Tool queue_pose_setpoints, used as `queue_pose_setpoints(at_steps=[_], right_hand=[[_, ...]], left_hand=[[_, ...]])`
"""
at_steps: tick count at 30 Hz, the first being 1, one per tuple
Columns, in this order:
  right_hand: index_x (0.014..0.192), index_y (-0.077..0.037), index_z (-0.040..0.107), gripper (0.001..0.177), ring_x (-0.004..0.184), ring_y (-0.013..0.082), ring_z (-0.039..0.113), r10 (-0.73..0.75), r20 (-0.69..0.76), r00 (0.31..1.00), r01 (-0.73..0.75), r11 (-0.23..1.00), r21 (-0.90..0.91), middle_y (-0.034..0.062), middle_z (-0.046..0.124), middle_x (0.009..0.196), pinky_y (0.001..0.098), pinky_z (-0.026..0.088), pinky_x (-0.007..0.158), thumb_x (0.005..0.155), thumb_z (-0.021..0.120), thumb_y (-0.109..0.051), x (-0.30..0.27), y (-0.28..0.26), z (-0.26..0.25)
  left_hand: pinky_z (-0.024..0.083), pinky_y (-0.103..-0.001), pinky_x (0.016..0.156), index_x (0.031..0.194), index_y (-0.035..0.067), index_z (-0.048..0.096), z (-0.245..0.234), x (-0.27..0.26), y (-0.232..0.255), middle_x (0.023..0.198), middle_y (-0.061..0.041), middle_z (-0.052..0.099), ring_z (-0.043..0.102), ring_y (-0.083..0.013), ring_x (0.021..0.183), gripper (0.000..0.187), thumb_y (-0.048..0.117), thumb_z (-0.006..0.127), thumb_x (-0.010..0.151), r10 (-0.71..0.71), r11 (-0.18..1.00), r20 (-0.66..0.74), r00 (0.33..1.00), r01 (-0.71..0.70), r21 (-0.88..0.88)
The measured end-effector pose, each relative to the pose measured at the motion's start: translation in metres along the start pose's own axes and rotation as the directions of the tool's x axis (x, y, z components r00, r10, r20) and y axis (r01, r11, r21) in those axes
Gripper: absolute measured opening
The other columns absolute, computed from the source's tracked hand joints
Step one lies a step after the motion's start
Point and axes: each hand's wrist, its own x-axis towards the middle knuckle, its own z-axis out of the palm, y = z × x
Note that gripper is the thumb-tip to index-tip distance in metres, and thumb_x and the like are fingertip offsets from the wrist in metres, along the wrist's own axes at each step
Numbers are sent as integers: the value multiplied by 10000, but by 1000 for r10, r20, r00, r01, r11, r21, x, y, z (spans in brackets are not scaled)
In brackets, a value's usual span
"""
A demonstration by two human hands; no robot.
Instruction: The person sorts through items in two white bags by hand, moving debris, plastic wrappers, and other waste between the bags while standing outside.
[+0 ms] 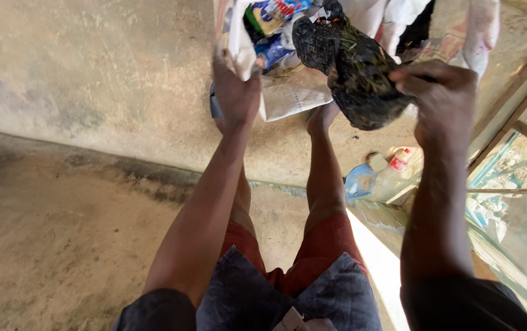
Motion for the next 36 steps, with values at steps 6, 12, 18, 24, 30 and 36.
queue_pose_setpoints(at_steps=[6, 12, 18, 24, 30, 36], right_hand=[[1220, -58, 928, 113, 855, 194, 888, -477, 66, 876, 437, 728, -528, 132, 913, 1097, 306, 728, 768, 1123, 869, -60, 71, 77, 119], [1762, -175, 373, 952, 1651, 492, 420, -91, 196, 976, 213, 569, -794, 240, 528, 1773, 628, 464, 1338, 1058, 912, -519, 111, 136, 196], [1865, -268, -144, 1296, 1754, 561, 51, 378, 219, 899, -260, 866, -428, 335, -148, 1883, 556, 451, 1347, 1065, 798, -660, 147, 173, 238], [1790, -201, 67, 1099, 1660, 514, 215, 219, 283, 934, 120, 555, -823, 305, 67, 1801, 542, 489, 1290, 1079, 815, -581, 229, 263, 290], [1714, -135, 278, 909, 1566, 468, 379, 69, 269, 961, 225, 375, -899, 275, 283, 1719, 527, 528, 1233, 1094, 831, -503, 288, 302, 286], [1638, -68, 488, 733, 1472, 422, 542, 76, 365, 928, 296, 445, -845, 245, 498, 1637, 513, 567, 1176, 1108, 847, -424, 258, 273, 237]], left_hand=[[594, -514, 1211, 1676, 10, 492, 38, -12, -17, 1542, -281, 708, 726, -465, 1418, 767, 113, 864, 1012, -90, 981, -23, 996, 93, 168], [629, -540, 1091, 1582, 30, 529, 37, -21, -19, 1450, -279, 734, 753, -481, 1310, 717, 109, 847, 944, -115, 982, -24, 993, 117, 145], [652, -551, 951, 1436, 36, 676, 19, -14, -13, 1207, -265, 826, 825, -475, 1122, 405, 153, 740, 1054, -215, 973, 99, 972, 205, 102], [654, -477, 886, 1302, 7, 739, -19, -7, -7, 1070, -209, 831, 830, -309, 975, 242, 86, 573, 1146, -223, 962, 82, 971, 233, -140], [626, -446, 875, 1245, 13, 729, -12, -23, -10, 1012, -208, 813, 787, -334, 961, 197, 135, 587, 1185, -207, 921, 139, 968, 241, -306], [629, -455, 800, 1201, 48, 739, 1, -19, 30, 916, -197, 813, 850, -348, 854, 330, 363, 756, 1102, -421, 882, 226, 878, 455, -125]])
